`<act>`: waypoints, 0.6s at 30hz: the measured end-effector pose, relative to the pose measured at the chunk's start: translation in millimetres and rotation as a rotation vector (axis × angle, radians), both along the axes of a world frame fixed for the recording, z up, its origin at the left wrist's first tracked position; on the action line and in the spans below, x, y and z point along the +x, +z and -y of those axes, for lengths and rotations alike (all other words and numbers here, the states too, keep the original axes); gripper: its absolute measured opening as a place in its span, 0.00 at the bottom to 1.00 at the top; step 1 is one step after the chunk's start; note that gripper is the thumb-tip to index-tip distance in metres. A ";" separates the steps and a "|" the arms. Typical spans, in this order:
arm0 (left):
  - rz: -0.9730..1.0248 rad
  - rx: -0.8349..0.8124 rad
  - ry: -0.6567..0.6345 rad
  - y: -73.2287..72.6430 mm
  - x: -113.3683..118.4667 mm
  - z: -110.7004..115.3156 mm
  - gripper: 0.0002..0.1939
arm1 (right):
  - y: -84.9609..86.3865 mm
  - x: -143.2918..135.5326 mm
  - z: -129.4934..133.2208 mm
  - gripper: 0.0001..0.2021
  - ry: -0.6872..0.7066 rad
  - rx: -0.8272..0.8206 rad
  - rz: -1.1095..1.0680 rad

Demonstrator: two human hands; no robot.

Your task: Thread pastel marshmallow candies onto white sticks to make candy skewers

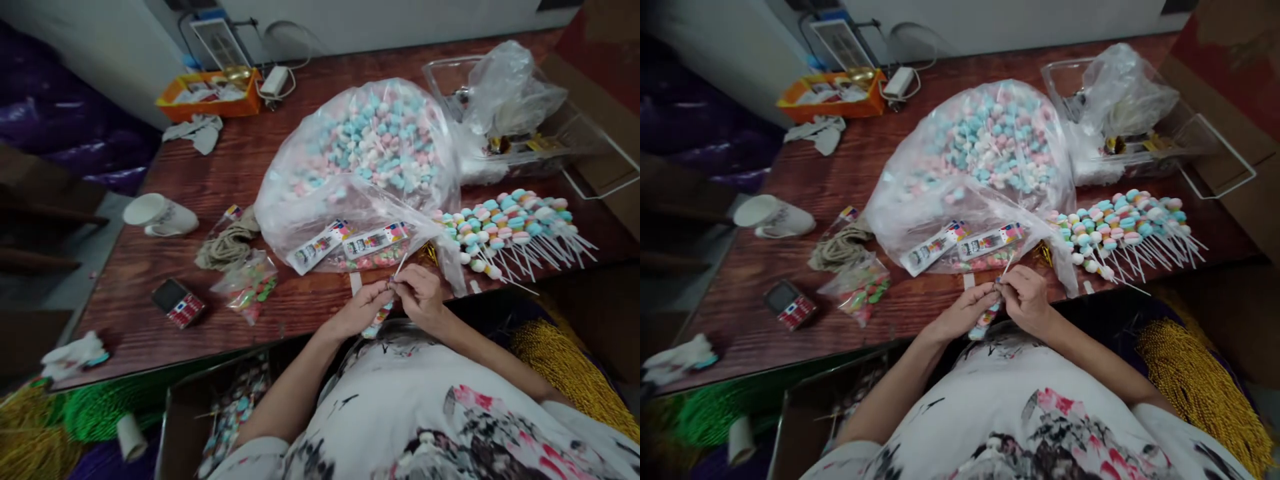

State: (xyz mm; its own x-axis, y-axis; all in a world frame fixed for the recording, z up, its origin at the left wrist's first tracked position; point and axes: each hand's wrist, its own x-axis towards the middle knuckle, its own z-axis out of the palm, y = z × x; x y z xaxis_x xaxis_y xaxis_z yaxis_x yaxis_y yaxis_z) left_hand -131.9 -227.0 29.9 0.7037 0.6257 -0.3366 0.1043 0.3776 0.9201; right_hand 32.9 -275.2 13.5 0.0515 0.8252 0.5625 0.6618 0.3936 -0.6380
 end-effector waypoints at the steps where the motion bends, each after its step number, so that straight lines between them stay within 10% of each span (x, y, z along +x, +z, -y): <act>1: -0.017 -0.018 0.007 -0.6 -4.1 -2.2 0.23 | 3.4 1.5 -0.3 0.10 0.010 0.026 0.096; 5: -0.025 -0.117 -0.079 -6.5 -20.1 -5.2 0.21 | 15.5 14.4 5.8 0.19 0.218 0.112 0.521; 10: -0.021 -0.148 -0.529 -9.5 -26.5 -4.6 0.24 | 6.4 26.0 20.6 0.11 0.472 0.109 0.577; 18: -0.612 1.199 -0.563 20.7 -5.2 21.3 0.14 | -4.2 38.5 25.5 0.17 0.505 -0.677 0.064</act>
